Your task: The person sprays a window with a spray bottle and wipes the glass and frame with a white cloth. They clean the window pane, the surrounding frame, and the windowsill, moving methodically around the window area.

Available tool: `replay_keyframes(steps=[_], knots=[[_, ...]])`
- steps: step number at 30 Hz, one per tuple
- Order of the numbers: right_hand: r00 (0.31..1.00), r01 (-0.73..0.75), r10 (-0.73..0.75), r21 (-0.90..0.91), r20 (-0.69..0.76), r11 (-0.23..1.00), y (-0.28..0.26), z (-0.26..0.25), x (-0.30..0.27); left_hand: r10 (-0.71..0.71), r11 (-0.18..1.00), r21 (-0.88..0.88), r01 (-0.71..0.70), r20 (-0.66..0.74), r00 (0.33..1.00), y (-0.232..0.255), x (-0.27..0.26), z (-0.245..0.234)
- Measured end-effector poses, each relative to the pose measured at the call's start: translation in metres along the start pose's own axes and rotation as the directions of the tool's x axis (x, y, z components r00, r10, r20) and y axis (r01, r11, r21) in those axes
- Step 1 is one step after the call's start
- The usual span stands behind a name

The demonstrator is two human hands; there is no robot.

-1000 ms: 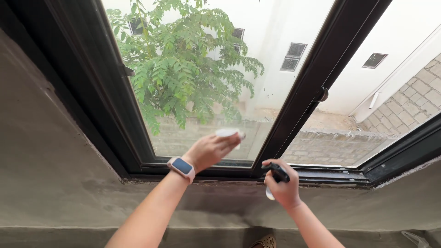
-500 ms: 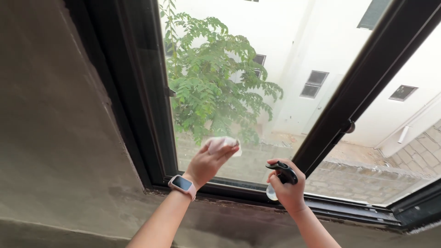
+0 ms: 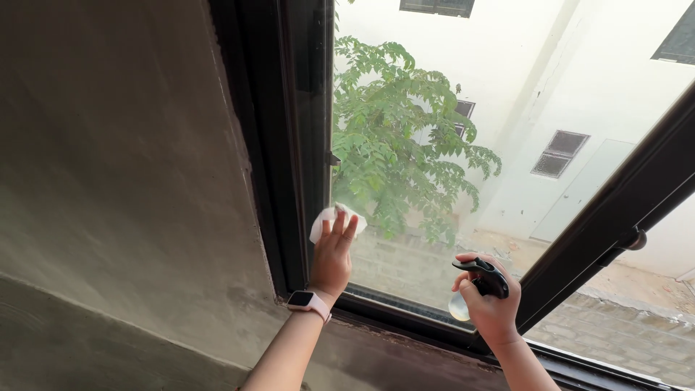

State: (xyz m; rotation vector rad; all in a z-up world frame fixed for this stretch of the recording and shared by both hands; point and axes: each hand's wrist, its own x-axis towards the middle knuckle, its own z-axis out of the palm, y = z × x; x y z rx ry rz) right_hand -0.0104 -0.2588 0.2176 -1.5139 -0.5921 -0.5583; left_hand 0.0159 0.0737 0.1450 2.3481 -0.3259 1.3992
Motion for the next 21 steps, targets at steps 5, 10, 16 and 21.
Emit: replay_keyframes(steps=[5,10,16,21], knots=[[0.999,-0.051,0.051,0.022,-0.002,0.998,-0.016,0.026,0.004,-0.096,0.995,0.001,0.096,-0.099,0.990,-0.003,0.094,-0.049],[0.995,-0.085,0.082,0.050,0.064,0.995,-0.013,0.037,-0.023,-0.204,0.974,-0.108,0.198,-0.042,0.978,-0.005,-0.020,-0.011],[0.995,-0.022,0.023,-0.010,0.102,1.000,-0.019,0.026,-0.019,-0.440,0.838,-0.230,0.495,0.252,0.862,0.002,-0.038,-0.013],[0.998,-0.016,0.016,-0.002,0.053,1.000,-0.032,0.032,-0.010,-0.074,0.997,-0.016,0.073,-0.064,0.995,0.012,0.127,-0.047]])
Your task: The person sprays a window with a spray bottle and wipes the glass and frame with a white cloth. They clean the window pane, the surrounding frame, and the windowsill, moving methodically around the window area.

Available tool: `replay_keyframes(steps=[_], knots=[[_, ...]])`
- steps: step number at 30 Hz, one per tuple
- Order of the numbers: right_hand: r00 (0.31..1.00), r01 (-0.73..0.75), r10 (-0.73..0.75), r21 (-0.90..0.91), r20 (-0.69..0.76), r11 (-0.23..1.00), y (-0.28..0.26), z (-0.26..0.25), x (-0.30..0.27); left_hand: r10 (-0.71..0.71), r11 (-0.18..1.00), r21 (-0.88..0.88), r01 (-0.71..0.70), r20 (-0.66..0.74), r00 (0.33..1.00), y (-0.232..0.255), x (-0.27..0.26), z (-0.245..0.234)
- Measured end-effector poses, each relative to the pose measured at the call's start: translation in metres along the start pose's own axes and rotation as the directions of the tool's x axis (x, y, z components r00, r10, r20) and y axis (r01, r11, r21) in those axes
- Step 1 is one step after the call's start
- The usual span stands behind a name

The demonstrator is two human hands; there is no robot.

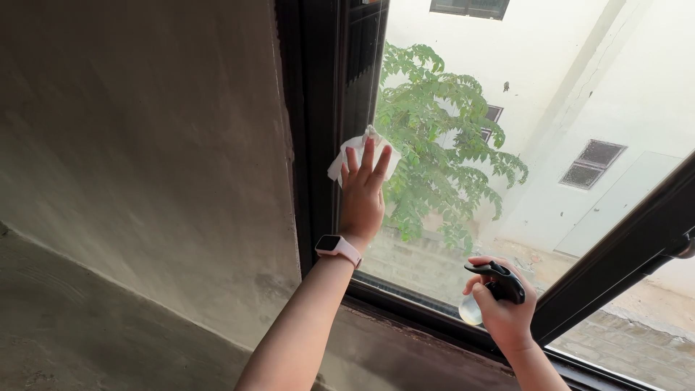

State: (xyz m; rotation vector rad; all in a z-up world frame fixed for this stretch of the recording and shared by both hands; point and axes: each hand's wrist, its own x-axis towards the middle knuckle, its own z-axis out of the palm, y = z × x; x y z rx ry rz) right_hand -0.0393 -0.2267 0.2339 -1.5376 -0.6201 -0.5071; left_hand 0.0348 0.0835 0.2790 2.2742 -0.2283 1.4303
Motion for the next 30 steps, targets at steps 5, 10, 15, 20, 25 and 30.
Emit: replay_keyframes(steps=[5,10,15,20,25,30], knots=[[0.999,0.039,-0.039,0.006,0.024,0.999,0.003,-0.004,-0.004,-0.003,0.999,0.034,0.001,0.075,0.997,-0.011,-0.073,0.015],[0.998,0.069,-0.068,-0.046,0.008,0.997,-0.005,-0.013,0.010,0.072,0.983,0.149,-0.106,0.218,0.973,0.000,-0.060,0.006],[0.991,0.102,-0.094,0.082,-0.098,0.991,-0.009,-0.019,0.024,0.320,0.899,0.267,-0.347,0.140,0.937,0.057,0.070,-0.029],[0.992,0.078,-0.081,-0.037,-0.094,0.996,-0.014,-0.029,0.016,0.466,0.840,0.267,-0.471,0.088,0.881,0.059,-0.001,0.011],[0.986,0.121,-0.135,-0.134,-0.097,0.983,-0.033,-0.047,0.037,0.562,0.792,0.217,-0.571,0.106,0.820,0.067,0.022,0.005],[0.960,0.199,-0.205,-0.053,-0.192,0.979,-0.066,-0.046,0.071,0.451,0.870,0.250,-0.424,-0.062,0.890,0.114,0.142,-0.037]])
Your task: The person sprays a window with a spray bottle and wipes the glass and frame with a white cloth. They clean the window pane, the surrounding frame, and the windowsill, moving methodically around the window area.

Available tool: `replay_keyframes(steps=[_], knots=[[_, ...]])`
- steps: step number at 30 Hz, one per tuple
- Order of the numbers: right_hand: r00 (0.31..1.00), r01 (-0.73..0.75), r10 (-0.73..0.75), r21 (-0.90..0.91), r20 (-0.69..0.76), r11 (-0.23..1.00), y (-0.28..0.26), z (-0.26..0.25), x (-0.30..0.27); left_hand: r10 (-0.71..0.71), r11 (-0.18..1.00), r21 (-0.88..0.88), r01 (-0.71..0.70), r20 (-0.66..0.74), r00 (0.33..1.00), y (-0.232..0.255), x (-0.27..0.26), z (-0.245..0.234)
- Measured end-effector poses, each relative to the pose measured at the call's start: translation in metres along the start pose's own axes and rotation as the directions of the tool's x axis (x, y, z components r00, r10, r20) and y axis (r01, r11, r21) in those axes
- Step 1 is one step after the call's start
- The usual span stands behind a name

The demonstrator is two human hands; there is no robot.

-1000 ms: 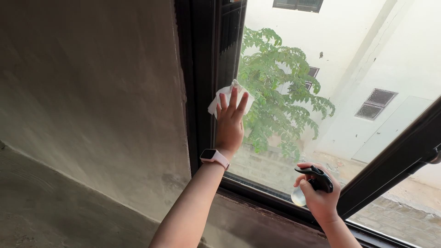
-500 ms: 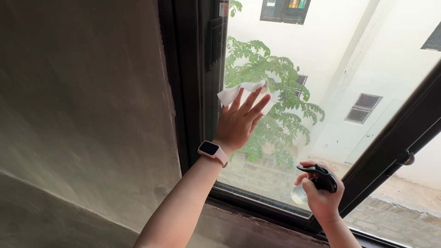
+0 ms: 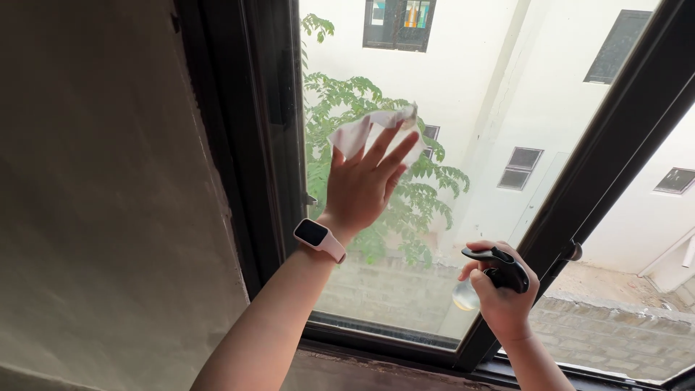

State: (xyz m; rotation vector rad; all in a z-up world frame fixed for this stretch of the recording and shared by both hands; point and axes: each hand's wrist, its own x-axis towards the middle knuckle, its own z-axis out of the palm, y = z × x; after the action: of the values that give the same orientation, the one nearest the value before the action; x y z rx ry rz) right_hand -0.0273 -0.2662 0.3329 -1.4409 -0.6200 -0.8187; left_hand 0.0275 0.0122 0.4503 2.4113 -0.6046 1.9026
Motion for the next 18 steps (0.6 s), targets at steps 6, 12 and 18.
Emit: replay_keyframes(steps=[6,12,18], knots=[[0.999,-0.037,0.037,0.019,0.022,0.999,-0.001,0.009,-0.017,0.009,1.000,0.026,-0.012,0.095,0.995,0.034,-0.068,0.018],[0.988,0.149,-0.151,-0.053,-0.020,0.987,-0.051,0.029,0.034,0.026,1.000,0.017,-0.025,-0.027,0.999,0.011,-0.026,0.018],[0.982,0.151,-0.156,-0.055,-0.104,0.987,-0.078,0.037,0.061,-0.029,0.999,0.015,0.030,-0.065,0.997,0.008,0.008,0.013]])
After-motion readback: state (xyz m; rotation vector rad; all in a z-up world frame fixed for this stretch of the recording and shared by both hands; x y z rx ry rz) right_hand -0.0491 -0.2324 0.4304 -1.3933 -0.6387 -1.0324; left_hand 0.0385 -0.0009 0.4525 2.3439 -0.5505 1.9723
